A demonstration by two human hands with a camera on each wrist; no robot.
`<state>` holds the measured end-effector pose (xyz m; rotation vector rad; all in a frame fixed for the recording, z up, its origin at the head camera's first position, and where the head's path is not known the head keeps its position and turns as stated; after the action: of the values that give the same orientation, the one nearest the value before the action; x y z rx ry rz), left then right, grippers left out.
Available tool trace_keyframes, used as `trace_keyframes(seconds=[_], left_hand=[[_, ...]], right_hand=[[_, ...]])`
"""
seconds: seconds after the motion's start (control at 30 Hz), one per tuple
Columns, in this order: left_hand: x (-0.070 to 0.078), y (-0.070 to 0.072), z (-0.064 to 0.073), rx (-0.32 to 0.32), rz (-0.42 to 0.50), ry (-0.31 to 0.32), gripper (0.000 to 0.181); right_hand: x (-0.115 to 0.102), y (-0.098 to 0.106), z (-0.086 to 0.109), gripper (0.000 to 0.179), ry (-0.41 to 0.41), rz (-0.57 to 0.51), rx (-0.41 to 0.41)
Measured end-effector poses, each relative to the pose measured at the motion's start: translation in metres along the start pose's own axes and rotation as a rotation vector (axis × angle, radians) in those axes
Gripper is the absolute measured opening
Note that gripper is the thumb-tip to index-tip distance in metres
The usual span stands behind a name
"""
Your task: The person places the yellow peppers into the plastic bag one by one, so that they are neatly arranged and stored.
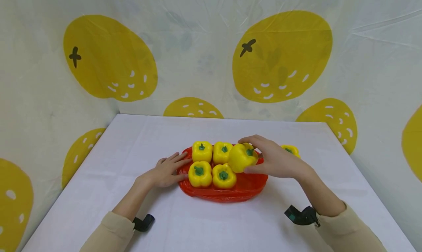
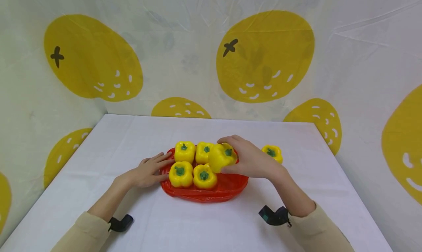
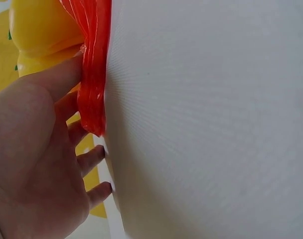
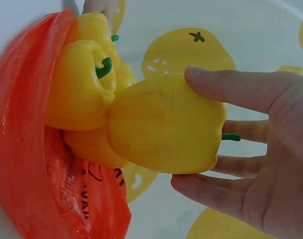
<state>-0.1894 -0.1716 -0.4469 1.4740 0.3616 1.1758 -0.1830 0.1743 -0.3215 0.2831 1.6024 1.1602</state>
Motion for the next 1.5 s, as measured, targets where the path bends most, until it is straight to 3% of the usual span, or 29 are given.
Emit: trace_keyframes(seconds=[0.4,0.67,1.1,1.5], left_hand=[[0.0,0.0,-0.002,-0.004,-0.015,0.004,0.072],[-0.001,-0.001,-0.002,-0.008,-0.022,0.007,0.072],[0.004,0.004,0.001,-0.016,-0.004,0.021,0.071],[0.004,0.004,0.0,-0.014,-0.002,0.02,0.071]], right_hand=[[0.002,0.008,0.006,0.069,-0.009,-0.002,0.017],[0.011,0.009,0.017,0.069,-0.081,0.003,-0.01],[0.025,-0.015,0.025,0.067,-0.138,0.039,-0.085],[0.031,-0.028,0.022,0.067,-0.165,0.109,-0.08]])
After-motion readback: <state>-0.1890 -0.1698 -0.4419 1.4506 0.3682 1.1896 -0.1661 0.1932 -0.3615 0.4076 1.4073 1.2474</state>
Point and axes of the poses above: each hand's wrist, its own z-axis away from the middle knuckle, its own y-axis out of the back of the hand, x = y × z, the point moved 3 cm from there along -z, towards the middle knuckle, and after that the axes turned 7 degrees about -y, right-handed, at the moved point
